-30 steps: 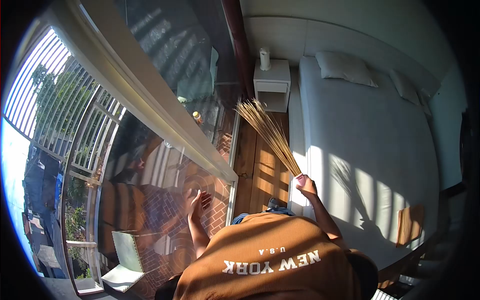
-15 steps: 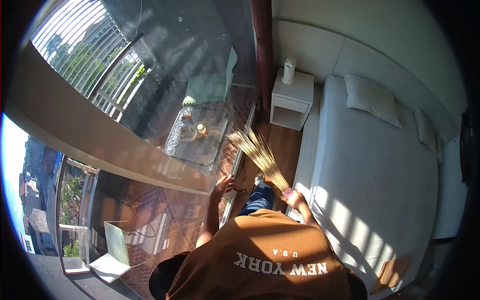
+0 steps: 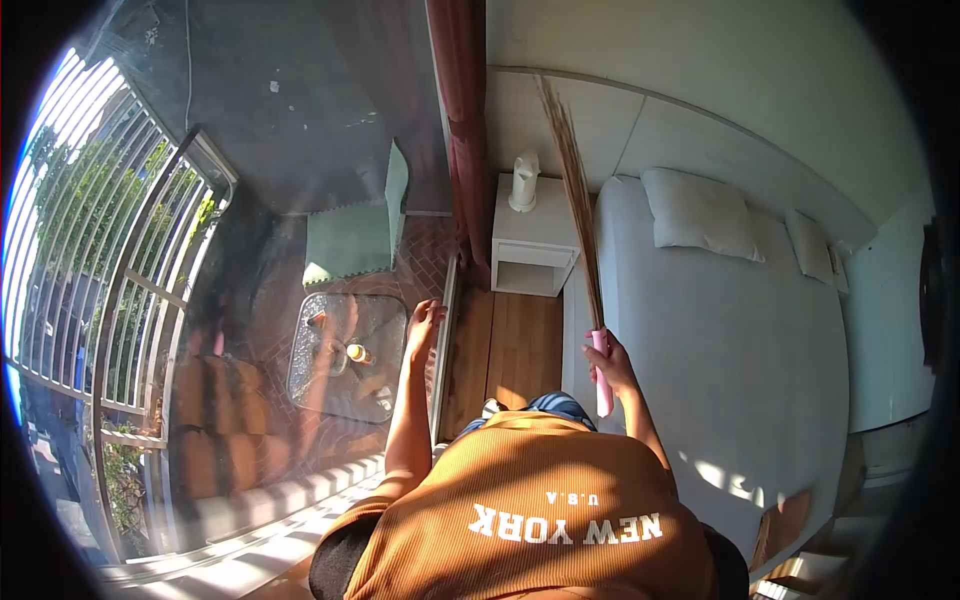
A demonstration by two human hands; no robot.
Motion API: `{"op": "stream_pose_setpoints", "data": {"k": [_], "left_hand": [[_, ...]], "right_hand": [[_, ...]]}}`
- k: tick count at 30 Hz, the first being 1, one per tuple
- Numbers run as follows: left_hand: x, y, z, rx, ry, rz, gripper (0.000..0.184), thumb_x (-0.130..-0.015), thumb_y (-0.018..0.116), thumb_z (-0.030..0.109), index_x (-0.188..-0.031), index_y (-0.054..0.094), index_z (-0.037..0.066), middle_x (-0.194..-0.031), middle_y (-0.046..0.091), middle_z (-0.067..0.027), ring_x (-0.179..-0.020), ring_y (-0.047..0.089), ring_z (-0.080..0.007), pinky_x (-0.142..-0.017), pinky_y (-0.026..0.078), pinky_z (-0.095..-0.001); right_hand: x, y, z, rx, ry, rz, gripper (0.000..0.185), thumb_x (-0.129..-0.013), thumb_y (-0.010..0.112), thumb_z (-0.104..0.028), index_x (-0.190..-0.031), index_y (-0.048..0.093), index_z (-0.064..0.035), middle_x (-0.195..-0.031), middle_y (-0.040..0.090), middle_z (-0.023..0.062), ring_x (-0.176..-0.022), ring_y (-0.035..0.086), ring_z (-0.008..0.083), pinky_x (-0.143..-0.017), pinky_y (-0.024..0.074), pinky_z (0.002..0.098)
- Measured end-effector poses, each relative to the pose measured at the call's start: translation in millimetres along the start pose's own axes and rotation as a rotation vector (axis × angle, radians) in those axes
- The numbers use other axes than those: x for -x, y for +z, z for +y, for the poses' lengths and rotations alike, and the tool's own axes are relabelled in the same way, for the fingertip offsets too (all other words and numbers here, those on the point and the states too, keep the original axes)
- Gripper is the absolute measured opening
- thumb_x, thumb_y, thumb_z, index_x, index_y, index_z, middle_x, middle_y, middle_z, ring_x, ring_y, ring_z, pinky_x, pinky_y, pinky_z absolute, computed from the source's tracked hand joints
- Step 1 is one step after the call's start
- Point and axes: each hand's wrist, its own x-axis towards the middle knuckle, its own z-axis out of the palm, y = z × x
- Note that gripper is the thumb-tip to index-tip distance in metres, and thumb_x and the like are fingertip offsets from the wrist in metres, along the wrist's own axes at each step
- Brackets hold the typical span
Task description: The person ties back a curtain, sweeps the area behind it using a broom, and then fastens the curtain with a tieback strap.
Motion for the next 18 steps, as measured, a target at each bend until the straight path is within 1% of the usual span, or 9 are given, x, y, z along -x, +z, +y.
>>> {"op": "stream_pose_setpoints", "data": {"k": [2, 3, 5, 7, 8, 10, 13, 16, 18], "left_hand": [[7, -4, 18, 0.076, -0.032, 0.006, 0.042, -0.09, 0.05, 0.039, -0.118, 0.049, 0.007, -0.102, 0.061, -0.0061, -0.088, 0.058, -0.0142, -0.077, 0.044, -0.026], [10, -8, 18, 0.105, -0.053, 0.022, 0.041, -0.09, 0.05, 0.039, -0.117, 0.05, 0.008, -0.102, 0.061, -0.0057, -0.088, 0.058, -0.0138, -0.077, 0.043, -0.0255], [12, -12, 7, 0.144, -0.099, 0.083, 0.039, -0.091, 0.049, 0.038, -0.116, 0.052, 0.009, -0.1, 0.063, -0.0054, -0.086, 0.057, -0.0131, -0.077, 0.043, -0.0254], [12, -30, -22, 0.085, -0.164, 0.094, 0.04, -0.091, 0.049, 0.039, -0.117, 0.052, 0.009, -0.101, 0.063, -0.0055, -0.086, 0.058, -0.013, -0.077, 0.044, -0.0259], [14, -33, -33, 0.106, -0.153, 0.117, 0.039, -0.09, 0.05, 0.038, -0.117, 0.051, 0.01, -0.1, 0.063, -0.006, -0.084, 0.057, -0.0125, -0.073, 0.044, -0.0274], [16, -35, -45, 0.16, -0.196, 0.186, 0.036, -0.091, 0.05, 0.037, -0.115, 0.053, 0.01, -0.099, 0.063, -0.0051, -0.083, 0.058, -0.0124, -0.074, 0.044, -0.0272], [2, -28, -40, 0.15, -0.206, 0.239, 0.035, -0.09, 0.05, 0.035, -0.113, 0.054, 0.008, -0.099, 0.063, -0.0055, -0.085, 0.058, -0.0136, -0.074, 0.044, -0.0278], [-41, -10, -24, 0.143, -0.186, 0.232, 0.035, -0.091, 0.049, 0.032, -0.114, 0.053, 0.006, -0.099, 0.063, -0.0065, -0.085, 0.058, -0.0142, -0.074, 0.044, -0.0269], [-81, 9, -3, 0.136, -0.145, 0.206, 0.033, -0.092, 0.047, 0.031, -0.115, 0.053, 0.008, -0.099, 0.063, -0.0054, -0.084, 0.058, -0.0127, -0.073, 0.044, -0.0258]], "right_hand": [[-8, 20, -25, 0.227, -0.005, -0.054, 0.034, -0.077, 0.065, -0.019, -0.105, 0.051, -0.0039, -0.068, 0.055, 0.0048, -0.047, 0.051, 0.0112, -0.042, 0.0446, 0.0268], [-22, 19, -9, 0.315, -0.018, -0.115, 0.038, -0.073, 0.067, -0.021, -0.103, 0.053, -0.0023, -0.071, 0.058, 0.0075, -0.046, 0.052, 0.0124, -0.043, 0.0451, 0.0267], [-49, 6, 34, 0.646, -0.059, -0.24, 0.04, -0.069, 0.068, -0.021, -0.102, 0.055, -0.0024, -0.071, 0.059, 0.0102, -0.046, 0.054, 0.0145, -0.045, 0.0464, 0.0272], [-57, -13, 61, 0.718, 0.074, -0.19, 0.038, -0.067, 0.068, -0.021, -0.099, 0.057, -0.0025, -0.071, 0.06, 0.0118, -0.049, 0.056, 0.0161, -0.045, 0.0466, 0.0278], [-60, -22, 70, 0.754, 0.132, -0.169, 0.038, -0.066, 0.068, -0.021, -0.097, 0.058, -0.0025, -0.072, 0.061, 0.0126, -0.05, 0.057, 0.0169, -0.045, 0.0467, 0.0281], [-66, -40, 74, 0.852, 0.456, -0.115, 0.033, -0.065, 0.068, -0.021, -0.092, 0.061, -0.0023, -0.073, 0.062, 0.0128, -0.059, 0.061, 0.0197, -0.052, 0.0492, 0.0326], [-84, -70, 115, 0.774, 0.394, -0.09, 0.03, -0.065, 0.07, -0.018, -0.089, 0.062, -0.0023, -0.066, 0.062, 0.0129, -0.047, 0.059, 0.02, -0.042, 0.0467, 0.0325], [-119, -82, 125, 0.544, 0.553, -0.121, 0.025, -0.066, 0.069, -0.014, -0.086, 0.062, -0.0006, -0.061, 0.06, 0.0123, -0.045, 0.057, 0.0192, -0.04, 0.0445, 0.0313], [-147, -83, 113, 0.62, 0.509, -0.195, 0.024, -0.066, 0.07, -0.016, -0.082, 0.062, -0.0007, -0.058, 0.059, 0.0109, -0.044, 0.056, 0.0187, -0.041, 0.0444, 0.0315]]}}
